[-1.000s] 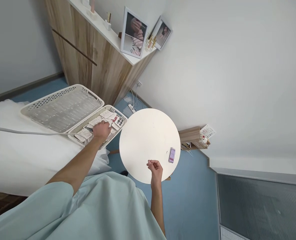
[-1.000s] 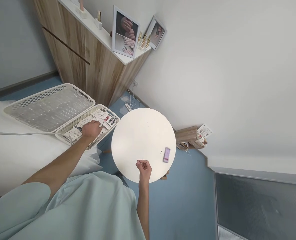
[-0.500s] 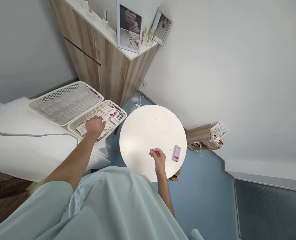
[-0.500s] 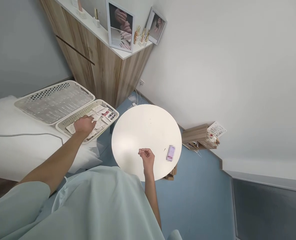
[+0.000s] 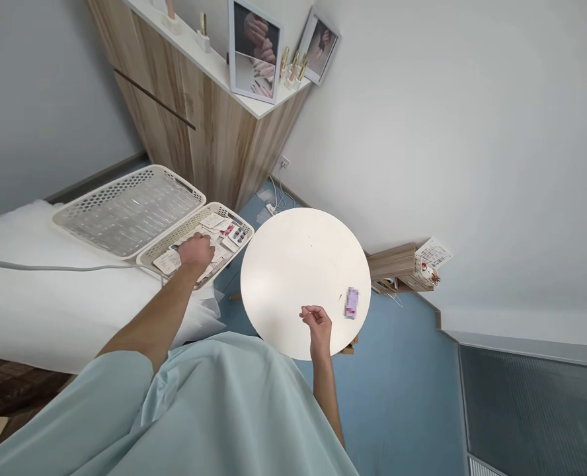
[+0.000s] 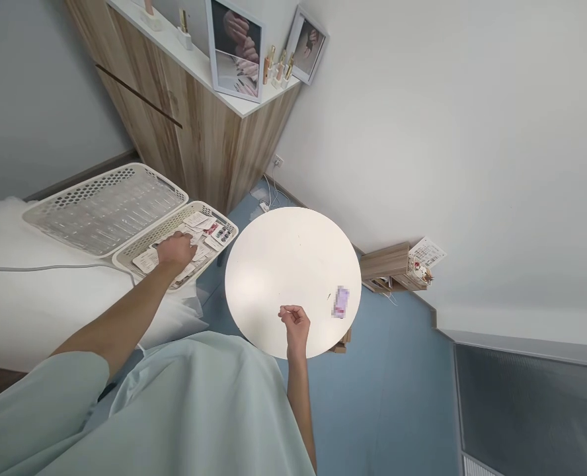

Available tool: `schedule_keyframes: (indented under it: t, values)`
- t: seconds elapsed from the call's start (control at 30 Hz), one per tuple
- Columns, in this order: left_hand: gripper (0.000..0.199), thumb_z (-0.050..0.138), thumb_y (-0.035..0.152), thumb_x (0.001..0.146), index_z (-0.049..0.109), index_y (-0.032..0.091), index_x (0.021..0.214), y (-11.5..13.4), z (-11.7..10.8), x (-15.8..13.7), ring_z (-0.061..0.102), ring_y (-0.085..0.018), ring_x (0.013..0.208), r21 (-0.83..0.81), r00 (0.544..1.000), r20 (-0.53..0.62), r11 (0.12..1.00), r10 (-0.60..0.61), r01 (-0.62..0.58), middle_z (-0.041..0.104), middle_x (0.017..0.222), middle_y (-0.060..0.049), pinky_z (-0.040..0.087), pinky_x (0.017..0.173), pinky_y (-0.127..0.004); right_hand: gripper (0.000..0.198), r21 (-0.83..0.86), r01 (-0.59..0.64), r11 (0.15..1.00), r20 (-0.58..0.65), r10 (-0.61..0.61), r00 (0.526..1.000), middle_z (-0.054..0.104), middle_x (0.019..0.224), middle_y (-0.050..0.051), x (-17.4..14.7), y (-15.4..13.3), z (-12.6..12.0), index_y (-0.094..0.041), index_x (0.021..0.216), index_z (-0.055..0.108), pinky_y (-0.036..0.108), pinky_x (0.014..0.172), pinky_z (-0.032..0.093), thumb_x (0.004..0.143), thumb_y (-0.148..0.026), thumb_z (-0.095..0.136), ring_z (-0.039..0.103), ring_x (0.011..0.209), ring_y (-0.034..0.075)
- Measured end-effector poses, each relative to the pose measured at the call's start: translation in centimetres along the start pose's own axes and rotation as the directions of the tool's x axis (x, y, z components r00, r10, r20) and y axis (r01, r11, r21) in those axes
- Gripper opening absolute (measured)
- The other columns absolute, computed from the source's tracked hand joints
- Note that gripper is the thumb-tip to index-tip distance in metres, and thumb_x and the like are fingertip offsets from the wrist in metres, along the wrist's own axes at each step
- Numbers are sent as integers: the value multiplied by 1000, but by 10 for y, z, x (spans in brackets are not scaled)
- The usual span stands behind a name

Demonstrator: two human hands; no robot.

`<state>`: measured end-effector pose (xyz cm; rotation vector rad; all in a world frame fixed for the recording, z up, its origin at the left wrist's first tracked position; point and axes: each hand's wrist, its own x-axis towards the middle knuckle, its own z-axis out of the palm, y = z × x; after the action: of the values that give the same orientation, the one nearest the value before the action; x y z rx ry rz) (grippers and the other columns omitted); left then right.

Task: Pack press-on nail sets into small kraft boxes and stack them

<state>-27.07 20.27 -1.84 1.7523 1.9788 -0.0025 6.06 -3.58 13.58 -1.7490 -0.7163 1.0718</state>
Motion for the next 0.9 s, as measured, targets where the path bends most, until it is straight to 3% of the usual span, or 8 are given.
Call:
schedule_keyframes:
  t: [0.17,0.33,0.5,0.63,0.77,0.83,0.9]
  values:
    - [44,50,31,100,77,8,126,-5,0,7,67,-41,118,-39,997,-26,996,77,-78,69,134,-26,51,95,-44,36,51,-27,998,-86,31,996,83,103,10,-20,8,18,-21,92,78,39,89,56,75,-49,92,75,91,24]
    - [44,48,31,100,82,10,117,-10,-2,7,70,-41,114,-94,995,-61,992,81,-87,72,127,-26,51,91,-44,35,50,-31,998,-116,36,993,83,104,10,-27,10,32,-22,91,78,40,88,57,75,-50,92,75,92,25]
    - [49,42,36,106,84,12,116,-17,-8,-4,71,-35,104,-144,983,-179,987,39,-66,75,126,-20,47,77,-38,34,47,-33,998,-56,36,998,83,103,10,-21,4,39,-22,90,78,41,90,57,75,-50,92,74,91,25]
    - [42,51,38,105,85,16,115,-15,-14,-26,70,-29,97,-274,944,-317,962,-95,5,77,124,-14,45,75,-35,31,31,-43,999,44,41,998,82,105,9,-8,-1,41,-23,90,78,41,92,57,77,-47,91,75,95,25]
    - [31,65,40,98,85,17,105,3,-20,-57,72,-28,95,-537,880,-408,844,-243,-16,81,113,-11,48,84,-36,29,21,-19,1000,132,16,991,81,99,7,9,-4,41,-24,89,77,42,92,57,78,-47,90,75,94,26]
    - [28,71,42,93,85,18,98,20,-22,-73,72,-27,88,-691,875,-352,723,-333,-2,83,100,-10,50,85,-37,29,22,-7,1000,168,3,986,80,98,7,18,-6,39,-24,89,77,41,90,57,77,-47,90,75,93,26]
    - [26,73,43,90,84,20,92,43,-22,-90,71,-26,84,-830,900,-251,558,-356,-11,83,92,-8,51,82,-35,29,23,9,1000,198,-13,980,80,98,6,26,-8,35,-24,90,77,40,90,57,79,-48,89,76,93,25]
